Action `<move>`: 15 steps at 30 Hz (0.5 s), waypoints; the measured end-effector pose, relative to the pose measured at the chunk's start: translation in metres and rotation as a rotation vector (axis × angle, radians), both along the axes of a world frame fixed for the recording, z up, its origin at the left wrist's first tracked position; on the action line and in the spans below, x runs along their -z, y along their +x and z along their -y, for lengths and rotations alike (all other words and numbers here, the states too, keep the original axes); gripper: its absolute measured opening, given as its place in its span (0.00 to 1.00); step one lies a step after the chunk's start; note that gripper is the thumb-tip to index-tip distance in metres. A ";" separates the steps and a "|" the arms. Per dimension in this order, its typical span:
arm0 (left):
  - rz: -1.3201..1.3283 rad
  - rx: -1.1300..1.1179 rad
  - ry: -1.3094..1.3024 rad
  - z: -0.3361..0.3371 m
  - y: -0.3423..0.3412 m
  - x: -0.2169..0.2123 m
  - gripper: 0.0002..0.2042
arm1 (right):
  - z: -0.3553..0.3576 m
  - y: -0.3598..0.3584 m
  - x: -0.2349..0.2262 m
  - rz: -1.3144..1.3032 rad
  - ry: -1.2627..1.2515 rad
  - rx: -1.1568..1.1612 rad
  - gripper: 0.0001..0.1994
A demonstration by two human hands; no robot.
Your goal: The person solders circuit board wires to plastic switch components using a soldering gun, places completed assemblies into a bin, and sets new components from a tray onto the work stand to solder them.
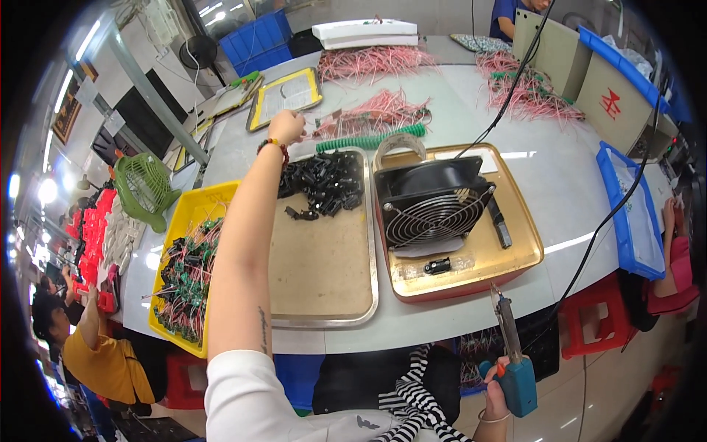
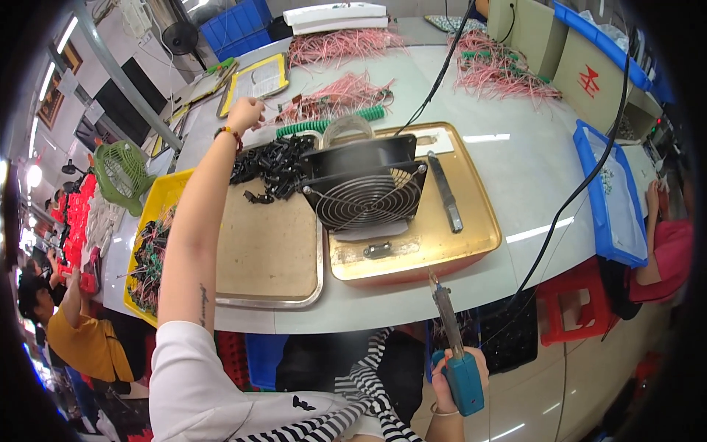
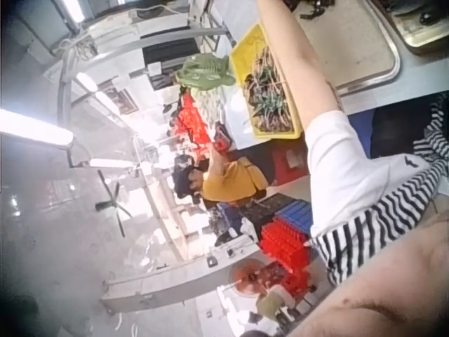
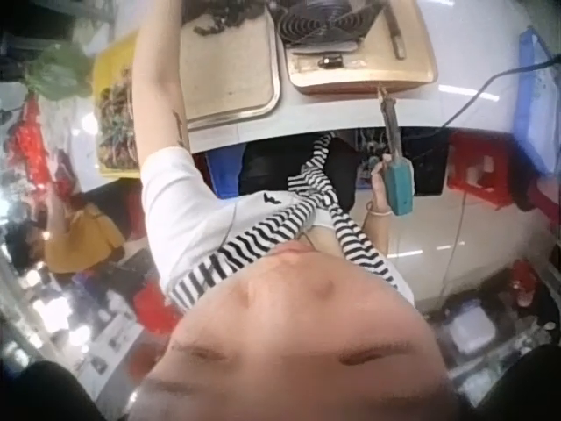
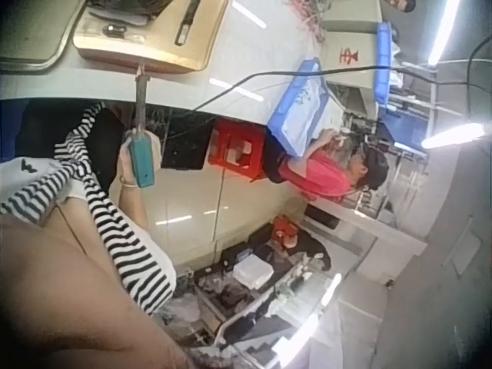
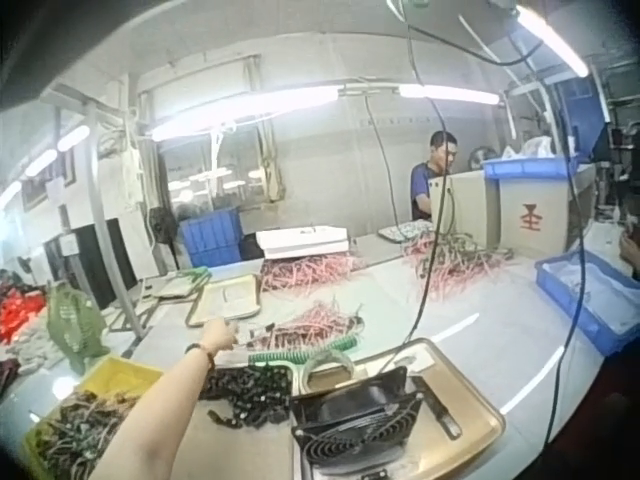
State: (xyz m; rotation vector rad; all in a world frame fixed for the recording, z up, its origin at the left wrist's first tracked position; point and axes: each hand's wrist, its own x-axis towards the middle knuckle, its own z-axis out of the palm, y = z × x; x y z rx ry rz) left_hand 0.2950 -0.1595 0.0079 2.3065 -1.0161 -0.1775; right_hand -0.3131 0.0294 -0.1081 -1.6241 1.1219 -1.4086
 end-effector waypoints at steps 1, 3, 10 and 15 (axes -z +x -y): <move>-0.001 0.010 -0.018 0.006 -0.003 -0.001 0.16 | -0.006 -0.016 0.018 0.055 0.080 -0.065 0.23; -0.074 -0.105 -0.308 0.012 0.003 -0.002 0.17 | -0.011 -0.027 0.031 0.118 0.144 -0.142 0.32; 0.063 -0.120 -0.910 0.041 0.010 -0.014 0.17 | -0.009 -0.005 -0.011 0.140 0.151 0.074 0.16; -0.102 0.088 -0.202 0.048 0.015 -0.016 0.15 | -0.005 -0.010 0.012 0.067 0.168 0.076 0.17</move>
